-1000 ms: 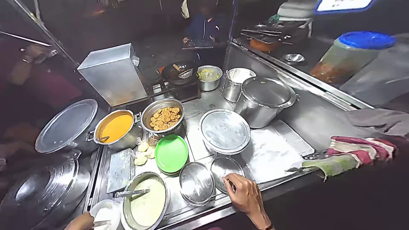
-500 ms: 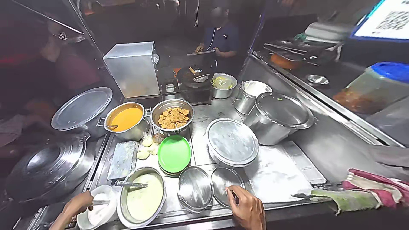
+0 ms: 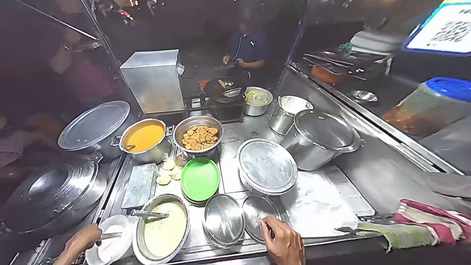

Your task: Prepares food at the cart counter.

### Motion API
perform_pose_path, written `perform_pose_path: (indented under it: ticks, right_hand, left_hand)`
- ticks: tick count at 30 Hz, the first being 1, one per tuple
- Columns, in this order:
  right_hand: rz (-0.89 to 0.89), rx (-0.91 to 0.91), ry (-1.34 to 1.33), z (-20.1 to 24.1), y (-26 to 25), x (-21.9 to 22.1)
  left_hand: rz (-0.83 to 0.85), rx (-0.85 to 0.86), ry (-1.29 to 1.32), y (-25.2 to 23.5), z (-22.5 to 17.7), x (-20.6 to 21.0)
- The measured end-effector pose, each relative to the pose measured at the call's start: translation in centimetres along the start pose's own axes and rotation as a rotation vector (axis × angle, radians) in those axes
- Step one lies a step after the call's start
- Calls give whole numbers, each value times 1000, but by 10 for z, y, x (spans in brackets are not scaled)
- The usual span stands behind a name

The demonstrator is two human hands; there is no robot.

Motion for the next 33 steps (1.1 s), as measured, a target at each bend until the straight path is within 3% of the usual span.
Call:
perform_pose_path:
  ticks: [3, 8, 15, 20, 27, 33]
  right_hand:
    - [-1, 7, -7, 1, 1, -1]
    - [-7, -4, -8, 1, 0, -1]
    - [-18, 1, -14, 0, 0, -1]
    - [-6, 5, -24, 2, 0, -2]
    - [-15, -6, -23, 1, 1, -1]
    - [-1, -7, -16, 1, 1, 0]
  left_hand:
    - [-72, -66, 25, 12, 5, 0]
    - [92, 53, -79, 6, 3, 6]
    - [18, -1, 46, 3, 11, 9]
    - [131, 100, -45, 18, -2, -1]
    - [15, -27, -14, 10, 7, 3]
    - [135, 67, -39, 16, -3, -5]
Point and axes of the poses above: each hand's wrist, its own y-axis away from the middle knuckle, its own x-axis out of the palm, z = x × y, the point moved 3 cm from there along -y, towards the middle knuckle, and after that the axes turned 4 degrees about -y, right-handed, at the moved point
